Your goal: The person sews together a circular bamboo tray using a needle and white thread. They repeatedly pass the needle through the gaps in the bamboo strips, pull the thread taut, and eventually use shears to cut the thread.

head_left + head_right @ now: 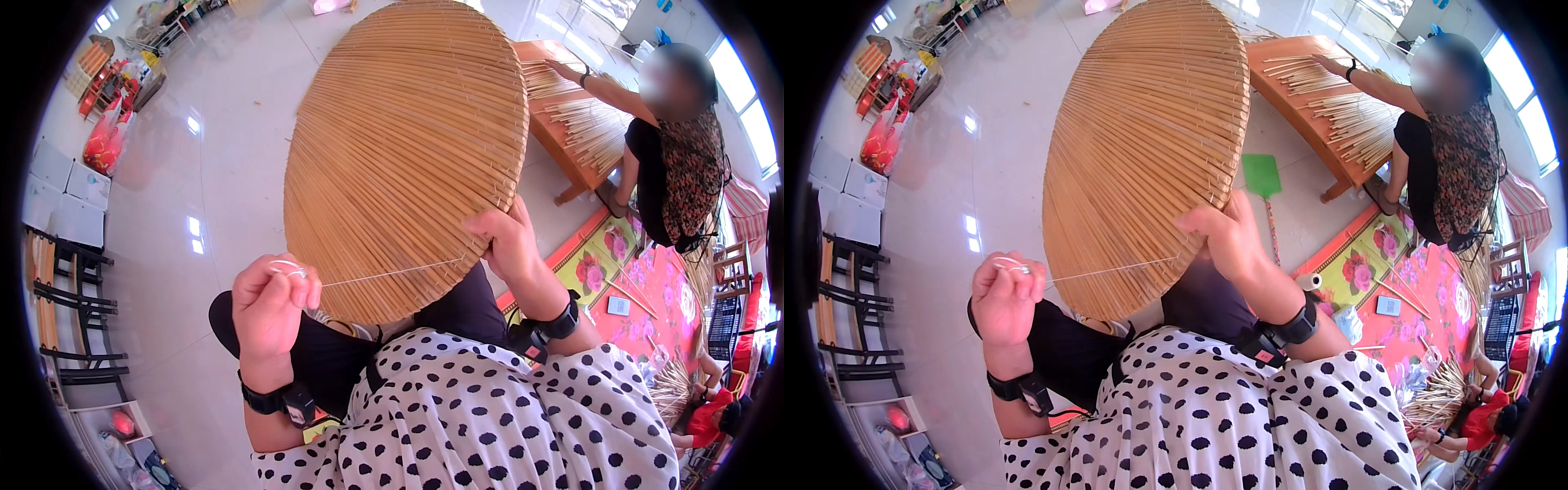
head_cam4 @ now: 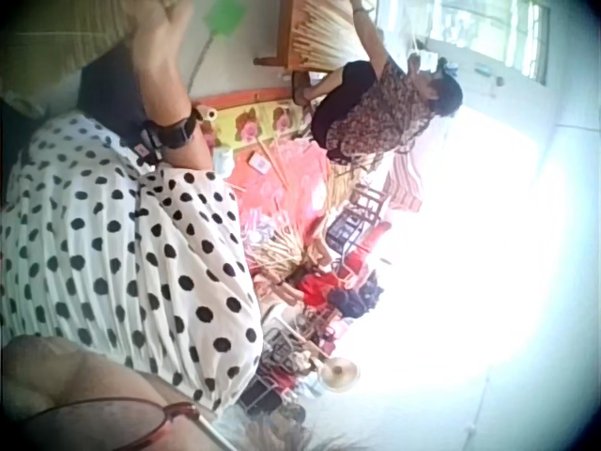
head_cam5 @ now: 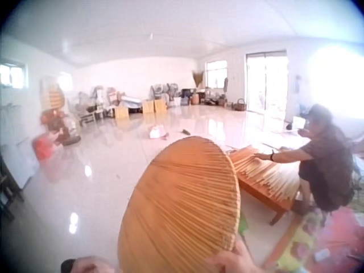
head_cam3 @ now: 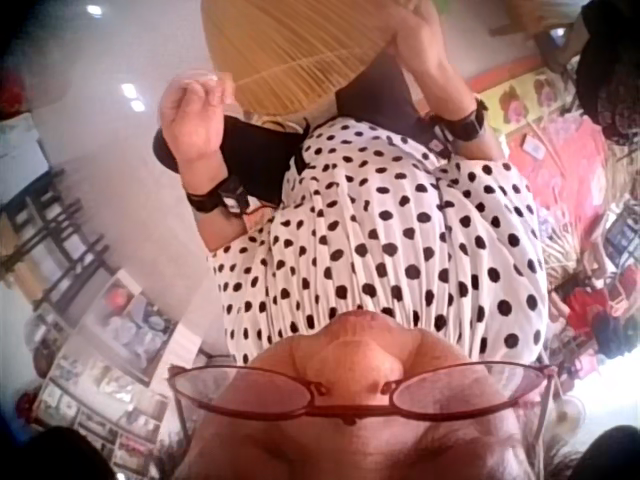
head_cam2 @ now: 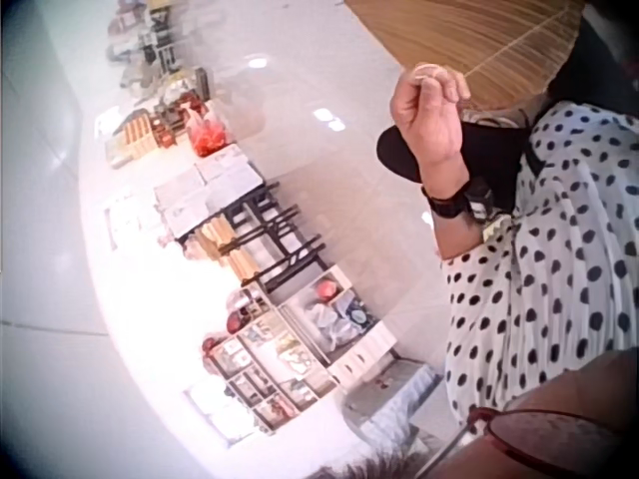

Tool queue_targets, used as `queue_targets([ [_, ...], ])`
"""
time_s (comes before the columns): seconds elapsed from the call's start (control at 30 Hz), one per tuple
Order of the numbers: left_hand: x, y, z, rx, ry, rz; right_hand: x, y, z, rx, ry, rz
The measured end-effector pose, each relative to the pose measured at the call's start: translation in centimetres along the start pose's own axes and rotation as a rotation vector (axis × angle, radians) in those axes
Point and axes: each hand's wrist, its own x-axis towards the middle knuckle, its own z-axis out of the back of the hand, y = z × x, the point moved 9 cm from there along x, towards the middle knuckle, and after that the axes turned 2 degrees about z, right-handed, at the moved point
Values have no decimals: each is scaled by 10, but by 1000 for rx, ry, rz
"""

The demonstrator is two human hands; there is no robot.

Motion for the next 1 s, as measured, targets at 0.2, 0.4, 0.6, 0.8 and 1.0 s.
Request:
queue_targets([
  [0.2,-1,53,22,-57,-51,132,3,-8,9,-29,-22,6],
  [0.4,-5,36,33,436,-156,148,11,-3,11,-104,-24,-53],
  [0.6,-16,24,34,591,-173,148,22,-11,-1,-237,19,-142],
  [0.8,-35,47,46,533,-240,209,38,-18,-19,-364,115,-252],
  [1.0,-43,34,57,455,-333,160,73,-40,-34,-515,173,-328],
])
